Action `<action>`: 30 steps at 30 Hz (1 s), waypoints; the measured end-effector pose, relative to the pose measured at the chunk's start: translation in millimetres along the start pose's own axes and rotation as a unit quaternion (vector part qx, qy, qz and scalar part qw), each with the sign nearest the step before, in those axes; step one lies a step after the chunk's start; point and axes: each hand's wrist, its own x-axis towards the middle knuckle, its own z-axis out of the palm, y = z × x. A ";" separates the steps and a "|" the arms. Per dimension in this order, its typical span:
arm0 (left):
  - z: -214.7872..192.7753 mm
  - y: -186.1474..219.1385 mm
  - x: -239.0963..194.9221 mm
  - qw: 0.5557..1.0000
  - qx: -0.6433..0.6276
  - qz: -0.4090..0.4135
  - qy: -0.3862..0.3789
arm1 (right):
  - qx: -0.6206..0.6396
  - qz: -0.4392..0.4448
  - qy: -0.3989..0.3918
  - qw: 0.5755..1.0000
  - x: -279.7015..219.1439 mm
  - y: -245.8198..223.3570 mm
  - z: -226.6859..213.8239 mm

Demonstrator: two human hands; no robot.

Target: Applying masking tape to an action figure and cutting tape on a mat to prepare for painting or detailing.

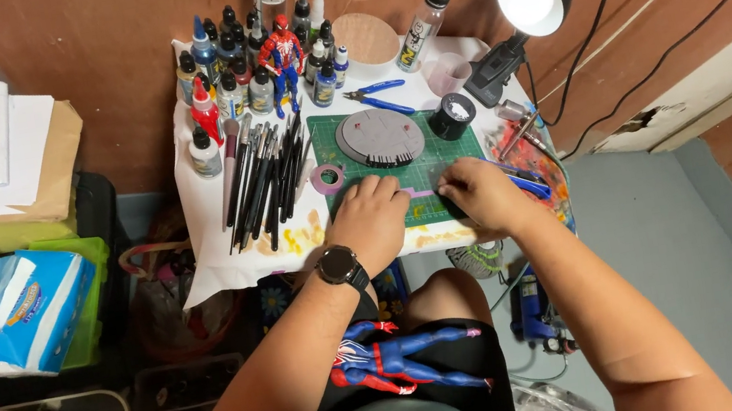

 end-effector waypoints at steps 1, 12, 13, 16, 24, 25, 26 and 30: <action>0.4 -0.2 -0.6 1.000 -0.001 0.000 -0.002 | 0.001 0.002 0.000 1.000 -1.2 -3.5 1.7; -7.6 2.7 2.2 1.000 0.010 0.001 0.002 | -0.291 -0.135 0.012 0.947 -0.3 -20.1 18.7; -5.0 2.0 1.7 1.000 0.011 0.002 0.003 | -0.291 -0.135 0.013 0.947 2.7 -23.5 17.2; 1.0 1.0 -0.9 1.000 0.006 -0.001 0.002 | -0.273 -0.136 -0.030 0.952 12.1 -22.0 14.4; -7.2 2.6 0.7 1.000 0.005 0.005 0.002 | -0.056 -0.032 -0.063 0.996 17.1 8.6 -2.8; -7.2 2.0 0.5 1.000 0.004 0.005 0.003 | -0.057 -0.032 -0.063 0.996 15.4 7.2 -1.8; -6.9 1.6 0.7 1.000 -0.003 0.003 0.002 | -0.059 -0.029 -0.052 0.997 13.6 6.3 -1.0; 7.1 -2.2 -3.4 1.000 0.002 0.000 -0.014 | -0.114 -0.054 -0.044 0.991 10.8 -7.2 -0.8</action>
